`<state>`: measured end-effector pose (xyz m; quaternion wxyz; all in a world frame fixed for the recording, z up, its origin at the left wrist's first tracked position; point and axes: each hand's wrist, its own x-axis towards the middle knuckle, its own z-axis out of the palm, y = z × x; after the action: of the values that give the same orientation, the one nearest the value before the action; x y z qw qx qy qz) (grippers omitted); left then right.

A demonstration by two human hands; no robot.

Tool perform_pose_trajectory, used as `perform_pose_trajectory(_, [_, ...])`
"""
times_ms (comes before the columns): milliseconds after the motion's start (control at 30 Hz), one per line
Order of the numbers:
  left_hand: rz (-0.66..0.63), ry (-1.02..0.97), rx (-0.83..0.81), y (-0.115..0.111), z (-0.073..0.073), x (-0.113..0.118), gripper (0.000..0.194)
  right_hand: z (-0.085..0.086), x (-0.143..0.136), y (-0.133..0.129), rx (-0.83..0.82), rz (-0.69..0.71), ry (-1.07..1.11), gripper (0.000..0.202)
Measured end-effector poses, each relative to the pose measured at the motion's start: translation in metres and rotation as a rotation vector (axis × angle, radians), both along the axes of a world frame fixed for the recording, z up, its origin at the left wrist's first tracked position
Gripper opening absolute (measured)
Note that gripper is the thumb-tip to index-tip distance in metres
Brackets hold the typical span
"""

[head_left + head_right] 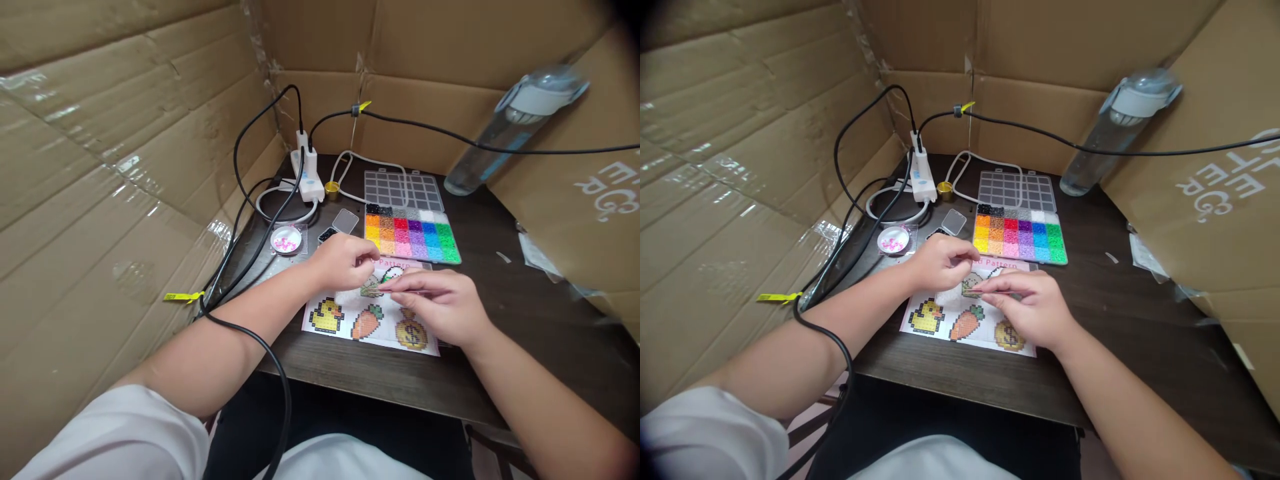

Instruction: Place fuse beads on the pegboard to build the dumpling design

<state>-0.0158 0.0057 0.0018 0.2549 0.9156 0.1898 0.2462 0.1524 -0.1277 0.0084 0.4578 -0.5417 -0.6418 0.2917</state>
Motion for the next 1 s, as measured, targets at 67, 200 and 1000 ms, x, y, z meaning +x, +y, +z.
perform_pose_trajectory(67, [0.011,0.014,-0.001,-0.001,0.001,0.0,0.027,-0.001,-0.011,-0.001,0.038,0.023,-0.039,0.012])
perform_pose_trajectory(200, [0.03,0.02,-0.008,-0.002,0.002,0.001,0.027,-0.008,-0.019,0.0,0.066,0.021,-0.06,0.012])
perform_pose_trajectory(1000, [0.053,0.023,0.021,-0.003,0.0,0.002,0.024,-0.015,-0.023,0.003,-0.048,-0.04,0.005,0.007])
